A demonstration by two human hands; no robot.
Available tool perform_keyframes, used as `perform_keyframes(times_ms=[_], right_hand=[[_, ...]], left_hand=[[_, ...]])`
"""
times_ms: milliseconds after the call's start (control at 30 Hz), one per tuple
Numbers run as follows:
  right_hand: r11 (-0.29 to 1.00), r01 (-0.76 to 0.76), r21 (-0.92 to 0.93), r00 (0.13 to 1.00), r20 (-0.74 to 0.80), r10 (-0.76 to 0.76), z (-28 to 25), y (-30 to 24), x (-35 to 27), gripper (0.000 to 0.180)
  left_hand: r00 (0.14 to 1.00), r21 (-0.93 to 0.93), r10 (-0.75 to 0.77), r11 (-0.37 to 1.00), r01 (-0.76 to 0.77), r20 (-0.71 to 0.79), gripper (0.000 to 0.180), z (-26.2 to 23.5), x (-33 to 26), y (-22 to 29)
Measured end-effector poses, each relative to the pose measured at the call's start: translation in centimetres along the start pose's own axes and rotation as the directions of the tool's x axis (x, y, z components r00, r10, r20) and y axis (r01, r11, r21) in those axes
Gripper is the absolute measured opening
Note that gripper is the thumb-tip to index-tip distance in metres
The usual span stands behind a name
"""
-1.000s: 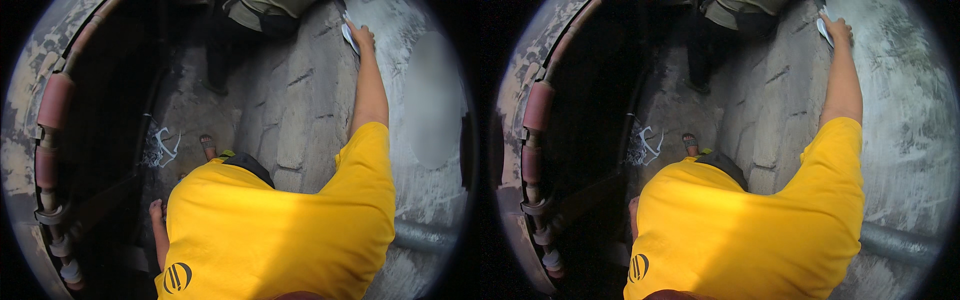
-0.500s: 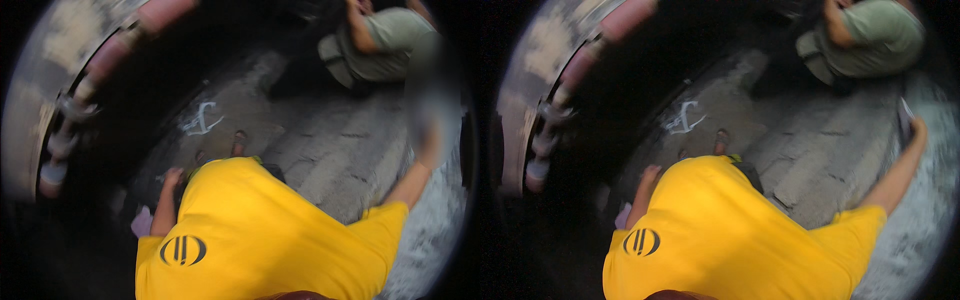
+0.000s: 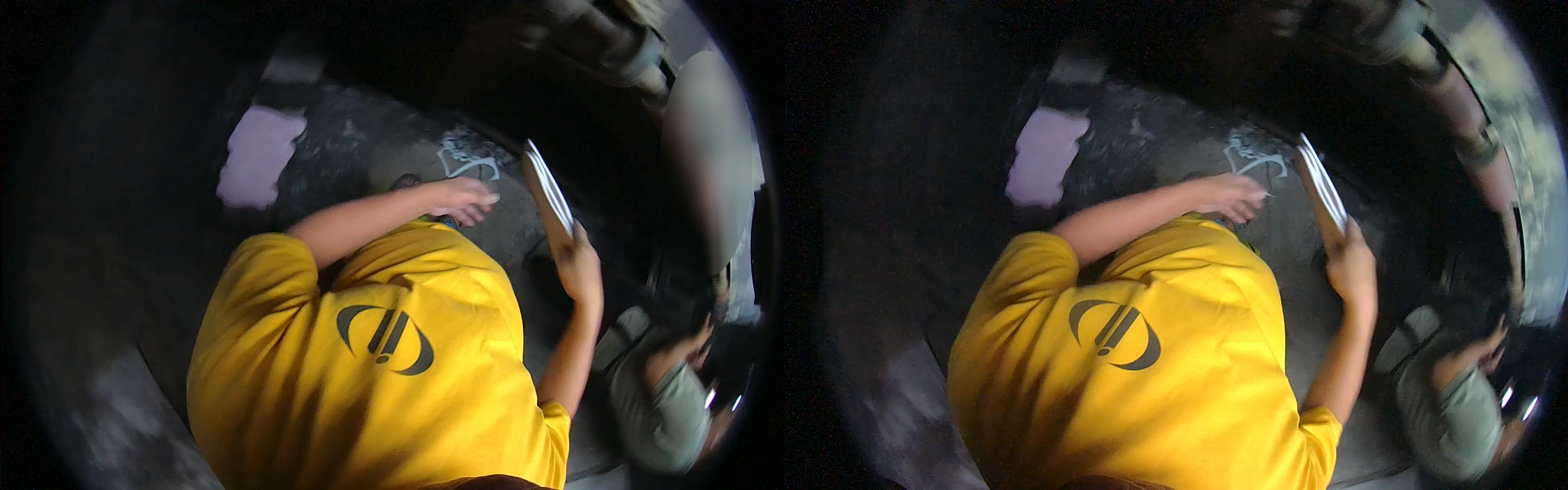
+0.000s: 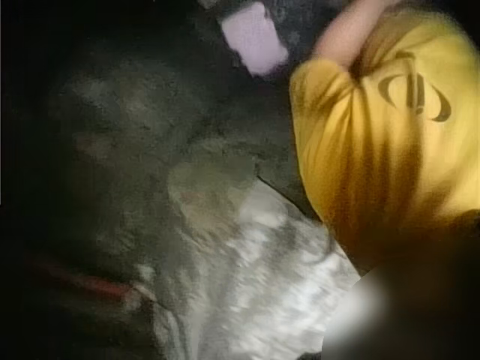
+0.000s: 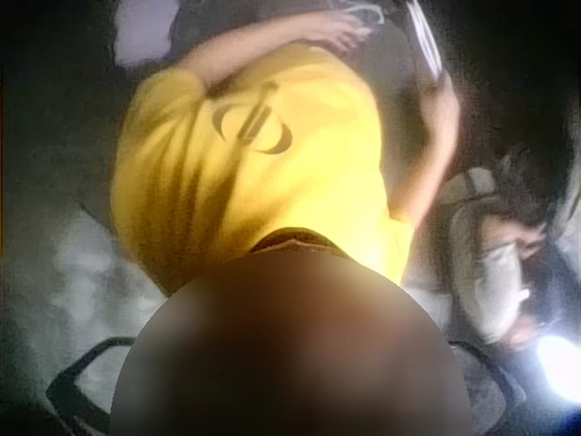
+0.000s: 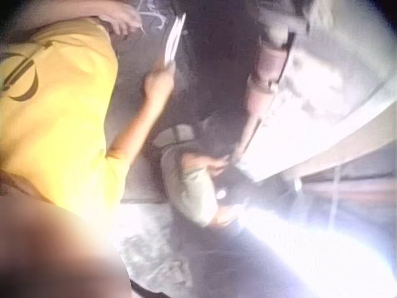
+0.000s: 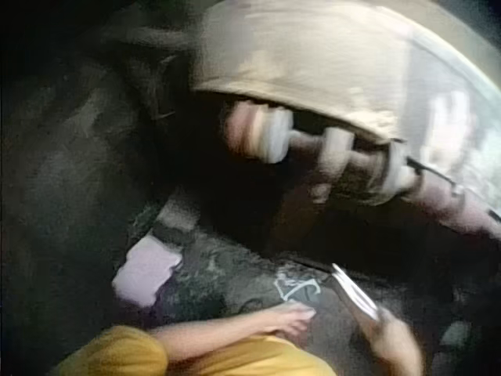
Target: The person repeatedly presses the edges of shoe soles against a rotating sanding drum to smooth them. They handle several soles one at a time, turning each over to treat different edges, then place them aside. The person also smooths a small rectangular block at the end.
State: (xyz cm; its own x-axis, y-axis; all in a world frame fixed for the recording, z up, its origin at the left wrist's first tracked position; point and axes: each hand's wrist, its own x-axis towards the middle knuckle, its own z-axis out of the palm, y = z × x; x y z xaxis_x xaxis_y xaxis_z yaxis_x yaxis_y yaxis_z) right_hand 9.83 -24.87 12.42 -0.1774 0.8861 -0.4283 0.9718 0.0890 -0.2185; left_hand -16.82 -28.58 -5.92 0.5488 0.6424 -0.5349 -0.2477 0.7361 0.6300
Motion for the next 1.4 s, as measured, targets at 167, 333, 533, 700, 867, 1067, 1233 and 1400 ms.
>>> perform_keyframes(times_ms=[167, 333, 533, 700, 867, 1067, 1233, 1400], right_hand=[[0.609, 0.642, -0.466, 0.684, -0.013, -0.73, 11.9, -13.4, -0.6, 0.051], [0.294, 0.943, -0.153, 0.322, 0.21, -0.923, 15.6, -20.0, -2.4, 0.052], [0.646, 0.763, -0.027, 0.604, 0.388, -0.696, 25.2, -23.3, 1.6, 0.048], [0.66, 0.684, -0.31, 0.658, 0.651, -0.377, 33.2, -20.7, 5.5, 0.053], [0.721, 0.65, -0.239, 0.651, 0.665, -0.366, 40.0, -20.3, 9.2, 0.042], [0.709, 0.692, -0.139, 0.642, 0.567, -0.516, 44.0, -27.5, 13.2, 0.03], [0.883, 0.195, 0.427, 0.744, 0.523, -0.417, 44.8, -34.0, 16.7, 0.032], [0.944, 0.299, 0.137, 0.837, 0.438, -0.329, 45.1, -36.8, 19.2, 0.03]], left_hand=[[0.893, -0.542, 0.233, 0.726, -0.423, -0.385, 0.072, 3.6, -8.9, -2.2], [0.716, -0.671, -0.056, 0.406, -0.621, -0.696, 0.06, -2.8, -16.1, -9.2], [0.062, -0.059, -0.018, 0.643, -0.763, -0.998, 0.044, -23.5, -27.7, -27.1], [-0.439, -0.06, -0.323, 0.855, -0.515, -0.838, 0.064, -42.5, -42.1, -40.2], [-0.501, 0.035, -0.236, 0.881, -0.472, -0.833, 0.061, -52.8, -52.3, -43.7], [-0.28, 0.159, 0.021, 0.862, -0.481, -0.96, 0.06, -64.4, -49.6, -35.9], [-0.313, 0.338, 0.196, 0.795, -0.504, -0.929, 0.063, -77.8, -42.1, -27.2], [-0.264, 0.308, 0.178, 0.727, -0.614, -0.948, 0.064, -89.1, -33.8, -18.7]])
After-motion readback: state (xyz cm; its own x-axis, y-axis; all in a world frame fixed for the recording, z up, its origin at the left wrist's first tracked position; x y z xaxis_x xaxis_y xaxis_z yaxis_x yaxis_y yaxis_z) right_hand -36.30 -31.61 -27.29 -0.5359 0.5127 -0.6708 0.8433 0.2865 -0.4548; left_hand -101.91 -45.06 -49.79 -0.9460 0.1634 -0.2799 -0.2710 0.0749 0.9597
